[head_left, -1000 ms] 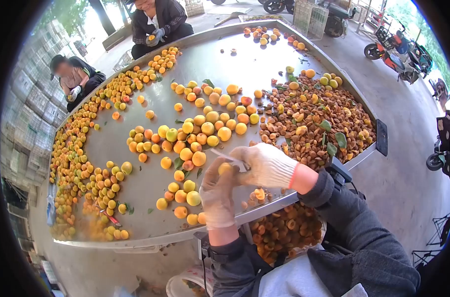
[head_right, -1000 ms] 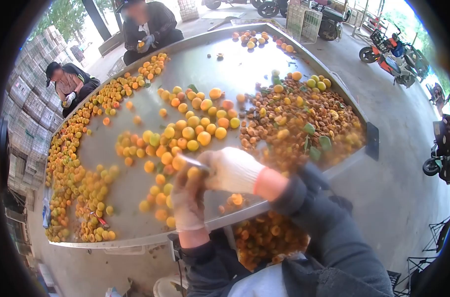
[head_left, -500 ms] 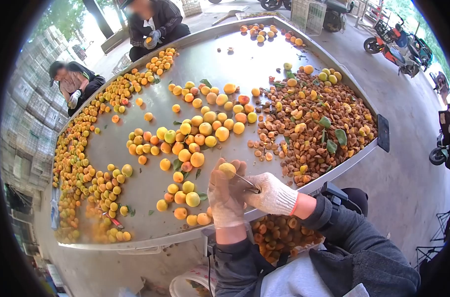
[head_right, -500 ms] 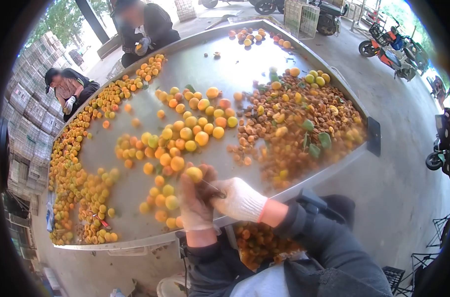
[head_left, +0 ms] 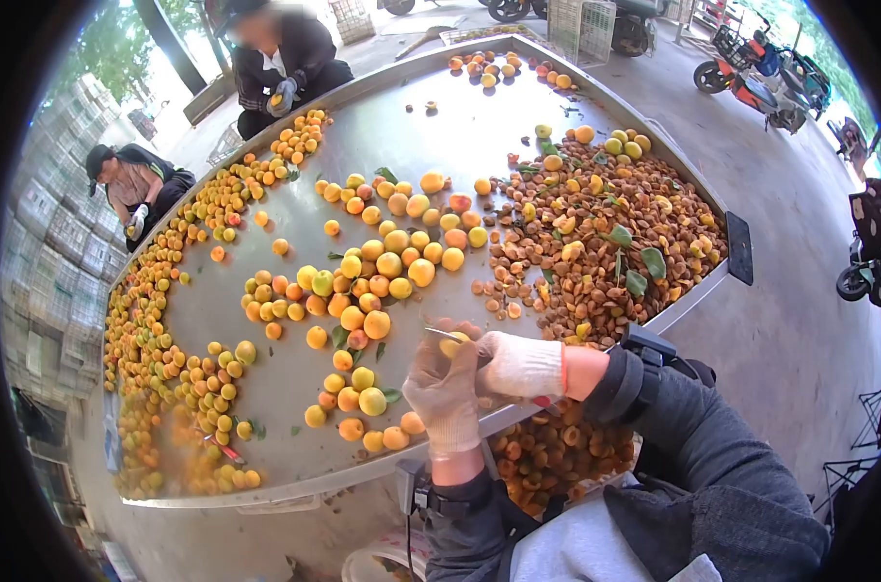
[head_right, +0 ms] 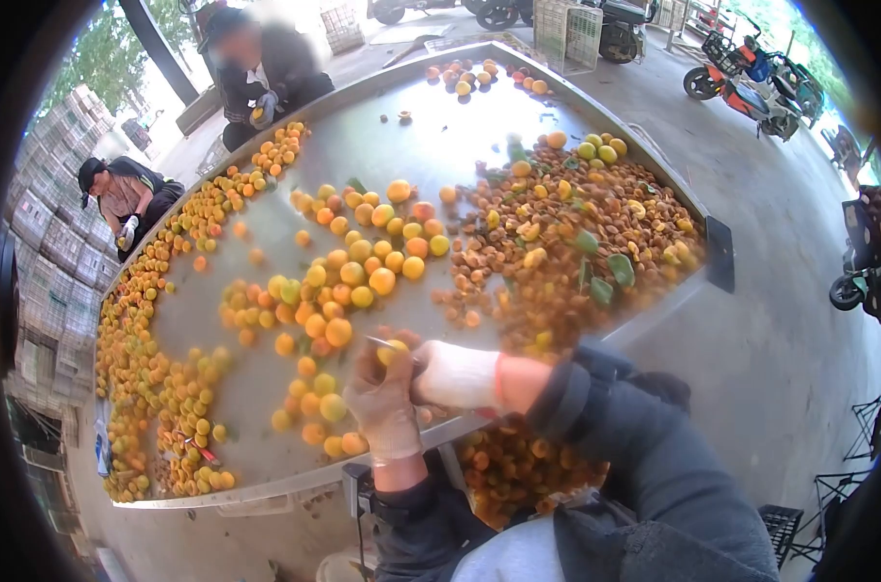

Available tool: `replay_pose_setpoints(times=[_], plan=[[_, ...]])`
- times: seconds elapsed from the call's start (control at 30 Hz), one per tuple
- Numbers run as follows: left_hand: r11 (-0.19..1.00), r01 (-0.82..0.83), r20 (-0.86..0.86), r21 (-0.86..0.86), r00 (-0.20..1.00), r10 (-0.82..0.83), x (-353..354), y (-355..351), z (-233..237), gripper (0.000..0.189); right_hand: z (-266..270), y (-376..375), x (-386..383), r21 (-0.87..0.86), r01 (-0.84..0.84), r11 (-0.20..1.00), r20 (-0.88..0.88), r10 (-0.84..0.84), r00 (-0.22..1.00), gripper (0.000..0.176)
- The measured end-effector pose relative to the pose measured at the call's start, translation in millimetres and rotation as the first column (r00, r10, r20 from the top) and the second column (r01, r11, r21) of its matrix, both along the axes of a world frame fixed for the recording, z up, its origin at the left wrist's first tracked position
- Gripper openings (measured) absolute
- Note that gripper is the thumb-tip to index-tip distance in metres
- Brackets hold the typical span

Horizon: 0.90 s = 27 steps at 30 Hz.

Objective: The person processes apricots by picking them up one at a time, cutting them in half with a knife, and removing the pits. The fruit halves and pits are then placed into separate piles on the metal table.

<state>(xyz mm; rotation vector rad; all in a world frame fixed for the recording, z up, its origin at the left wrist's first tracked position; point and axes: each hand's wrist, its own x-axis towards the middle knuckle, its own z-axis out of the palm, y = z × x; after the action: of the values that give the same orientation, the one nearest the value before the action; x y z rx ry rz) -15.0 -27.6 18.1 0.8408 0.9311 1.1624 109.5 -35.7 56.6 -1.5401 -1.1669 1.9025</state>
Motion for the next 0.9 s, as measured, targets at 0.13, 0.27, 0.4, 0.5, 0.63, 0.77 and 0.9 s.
replay_pose_setpoints(times=[0.13,0.27,0.4,0.5,0.63,0.77,0.9], plan=[[0.976,0.217,0.066,0.003,0.974,-0.217,-7.3,6.8,-3.5,0.038,1.3,-4.6,8.4,0.151,0.041,0.988,-0.187,-0.012,0.982,0.006],[0.965,0.261,0.480,0.015,0.845,-0.236,-5.0,9.3,-2.9,0.047,-22.1,-7.8,26.2,0.314,-0.088,0.945,0.102,0.058,0.993,0.016],[0.990,0.136,0.068,-0.034,0.989,-0.133,-6.1,18.8,-0.3,0.045,8.3,-20.6,31.0,0.374,0.264,0.889,0.032,-0.297,0.954,0.023],[0.938,0.213,-0.267,0.273,0.954,-0.139,10.1,9.7,-8.1,0.045,19.2,-4.5,23.7,0.411,0.298,0.862,0.089,-0.363,0.928,0.027],[0.799,0.282,-0.507,0.532,0.861,0.034,10.6,6.6,-15.6,0.054,-24.3,5.2,18.0,0.570,0.310,0.761,0.049,-0.408,0.912,0.035],[0.974,0.020,0.369,0.226,0.924,-0.105,10.2,13.2,-12.7,0.052,2.4,0.5,18.3,0.177,0.461,0.870,-0.276,-0.406,0.871,0.027],[1.000,0.021,0.274,-0.010,0.962,-0.017,5.2,23.2,-12.1,0.050,11.1,-9.1,28.0,0.135,0.422,0.896,-0.246,-0.383,0.891,0.028]])
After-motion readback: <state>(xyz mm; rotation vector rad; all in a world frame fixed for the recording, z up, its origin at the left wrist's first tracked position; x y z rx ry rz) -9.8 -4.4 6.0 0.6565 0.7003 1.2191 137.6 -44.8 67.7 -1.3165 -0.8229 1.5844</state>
